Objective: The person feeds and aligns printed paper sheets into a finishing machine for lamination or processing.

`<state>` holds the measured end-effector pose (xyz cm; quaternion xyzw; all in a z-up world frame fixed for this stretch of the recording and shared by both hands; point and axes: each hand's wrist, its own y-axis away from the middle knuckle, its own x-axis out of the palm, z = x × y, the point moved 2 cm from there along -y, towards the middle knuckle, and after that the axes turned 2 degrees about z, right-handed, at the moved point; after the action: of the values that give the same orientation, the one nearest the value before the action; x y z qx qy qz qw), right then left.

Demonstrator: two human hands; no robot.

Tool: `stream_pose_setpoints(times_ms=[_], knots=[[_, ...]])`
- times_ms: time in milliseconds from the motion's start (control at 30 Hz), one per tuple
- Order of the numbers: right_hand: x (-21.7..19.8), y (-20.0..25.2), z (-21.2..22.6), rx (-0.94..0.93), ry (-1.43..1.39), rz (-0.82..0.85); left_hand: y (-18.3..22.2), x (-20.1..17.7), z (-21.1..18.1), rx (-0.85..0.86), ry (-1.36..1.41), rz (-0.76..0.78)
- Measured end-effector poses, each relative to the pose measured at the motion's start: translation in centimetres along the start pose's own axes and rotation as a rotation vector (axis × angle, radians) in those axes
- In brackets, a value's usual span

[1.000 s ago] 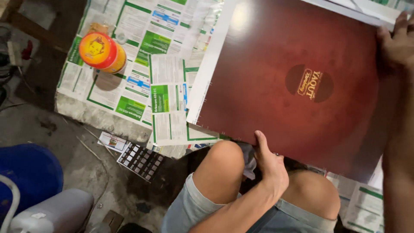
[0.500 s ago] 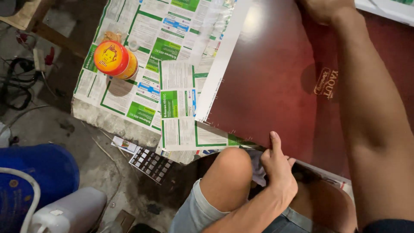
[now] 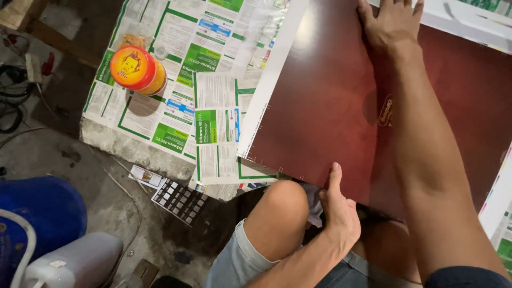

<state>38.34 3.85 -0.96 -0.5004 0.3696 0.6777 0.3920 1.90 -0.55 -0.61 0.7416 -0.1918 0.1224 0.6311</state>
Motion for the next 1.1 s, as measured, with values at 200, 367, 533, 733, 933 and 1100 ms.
stream_pose_setpoints(times_ms=[200,367,533,733,933,1100], knots=[[0.9,-0.7,-0.7,0.058,-0.007,0.077,-0.9,-0.6,0.9,-0.046,0.058,0.018],[2.0,-3.5,-3.4,0.089,0.029,0.196,-2.1,-1.4,2.2,-0.138,0.113,-0.003],[0.4,-2.5,-7.9,0.096,0.043,0.238,-2.4,-1.4,2.6,-0.068,0.230,0.029],[-2.8,-0.1,-7.8,0.165,0.055,0.163,-1.5,-1.0,2.0,-0.039,0.265,0.094],[-4.2,1.0,-6.0,0.217,-0.009,0.203,-3.4,-2.4,3.6,-0.063,0.254,0.087],[-3.9,1.2,-6.1,0.241,-0.013,0.220,-3.1,-2.5,3.3,-0.075,0.202,0.004]])
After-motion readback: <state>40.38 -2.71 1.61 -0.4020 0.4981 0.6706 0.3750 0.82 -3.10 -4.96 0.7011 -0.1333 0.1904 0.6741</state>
